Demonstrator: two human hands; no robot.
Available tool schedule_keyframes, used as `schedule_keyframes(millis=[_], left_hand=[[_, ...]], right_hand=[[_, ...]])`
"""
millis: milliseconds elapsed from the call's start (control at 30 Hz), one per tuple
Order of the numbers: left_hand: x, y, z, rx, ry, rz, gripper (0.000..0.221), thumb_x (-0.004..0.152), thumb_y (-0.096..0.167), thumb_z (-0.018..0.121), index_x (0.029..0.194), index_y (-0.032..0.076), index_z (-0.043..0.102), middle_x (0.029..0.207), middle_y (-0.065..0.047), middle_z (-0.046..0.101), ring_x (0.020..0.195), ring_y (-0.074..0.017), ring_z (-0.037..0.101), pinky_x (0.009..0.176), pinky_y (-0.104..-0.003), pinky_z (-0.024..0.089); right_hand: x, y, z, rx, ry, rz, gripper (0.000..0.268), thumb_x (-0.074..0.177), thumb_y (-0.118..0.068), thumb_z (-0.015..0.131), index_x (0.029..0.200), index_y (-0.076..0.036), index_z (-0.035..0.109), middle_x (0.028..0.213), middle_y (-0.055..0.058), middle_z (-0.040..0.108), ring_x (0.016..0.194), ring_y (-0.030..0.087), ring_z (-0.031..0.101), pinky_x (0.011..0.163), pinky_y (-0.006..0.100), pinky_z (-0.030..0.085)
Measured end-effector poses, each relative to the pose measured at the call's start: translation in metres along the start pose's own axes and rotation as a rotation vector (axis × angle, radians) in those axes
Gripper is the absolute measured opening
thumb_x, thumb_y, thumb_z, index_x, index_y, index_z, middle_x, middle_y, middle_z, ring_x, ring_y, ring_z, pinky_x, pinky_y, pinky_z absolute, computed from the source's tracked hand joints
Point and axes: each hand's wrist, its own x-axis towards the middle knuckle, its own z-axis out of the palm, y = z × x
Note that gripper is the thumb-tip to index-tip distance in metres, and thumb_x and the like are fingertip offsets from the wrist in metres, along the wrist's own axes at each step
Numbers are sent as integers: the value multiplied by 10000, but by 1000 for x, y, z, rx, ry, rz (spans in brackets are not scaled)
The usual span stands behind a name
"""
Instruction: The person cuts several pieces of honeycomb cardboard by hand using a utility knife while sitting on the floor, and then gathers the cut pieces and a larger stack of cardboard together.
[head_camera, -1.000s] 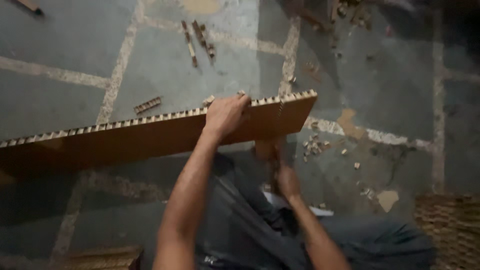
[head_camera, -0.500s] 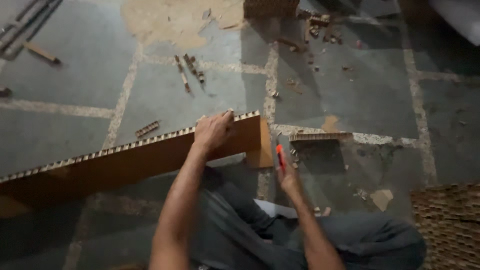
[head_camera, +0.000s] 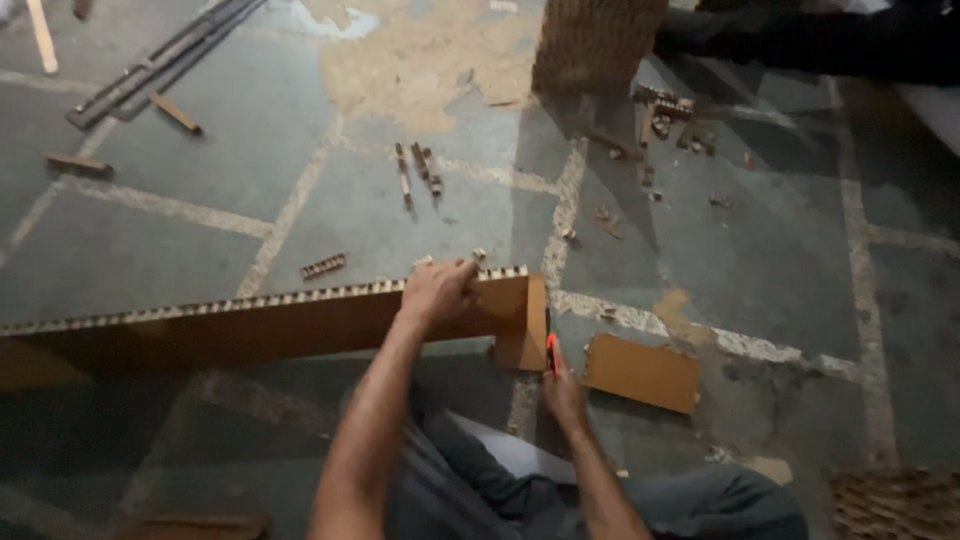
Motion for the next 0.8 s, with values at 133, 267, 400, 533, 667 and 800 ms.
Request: schedule_keyframes(millis=[133, 267, 400, 533, 667, 800], left_hand=[[-6, -8, -7, -92, 46, 82, 633, 791, 363, 762, 1354, 171, 544, 1107, -102, 703, 1028, -321, 682, 963, -537, 433], [-29, -42, -7, -138, 119, 175, 604, 786, 357, 787, 1308, 144, 569, 1075, -121, 708, 1023, -344, 675, 908, -528, 453], [-56, -89, -3, -79, -46, 44, 223, 861, 299, 735, 1008, 149, 658, 960, -62, 748, 984, -299, 714, 854, -462, 544], [-62, -89, 6, -150, 45, 79, 246, 821, 323, 766, 958, 146, 664, 876, -97, 736, 878, -342, 706, 762, -481, 536], [-54, -73, -6, -149, 151, 103, 78, 966, 236, 667, 993, 162, 661, 941, -83, 746, 877, -326, 727, 734, -481, 550], [-45, -58, -5, -221, 140, 136, 278, 818, 336, 757, 945, 119, 638, 891, -128, 723, 862, -380, 695, 694, -516, 534]], right_hand=[[-4, -37, -1, -153, -184, 505, 767, 946, -258, 643, 1636, -271, 307, 1176, 272, 715, 1075, 446, 695, 874, 500, 560], [-9, -52, -1, -193, -42, 443, 835, 903, -322, 680, 1611, -165, 266, 1259, 282, 651, 1076, 470, 661, 840, 529, 550], [-6, -28, 8, -354, 164, 150, 765, 957, -344, 679, 1550, -3, 336, 1359, 354, 559, 1177, 511, 595, 927, 530, 520], [11, -19, 22, -295, 61, 308, 770, 938, -414, 636, 1533, -3, 371, 1365, 282, 593, 1233, 459, 592, 1009, 497, 501], [37, -44, 28, 203, 60, 424, 801, 967, -486, 594, 1522, 63, 410, 1375, 295, 589, 1241, 450, 577, 1006, 494, 485], [38, -46, 18, 445, 294, 354, 744, 1013, -481, 535, 1529, 44, 423, 1340, 266, 630, 1206, 403, 612, 995, 465, 512]])
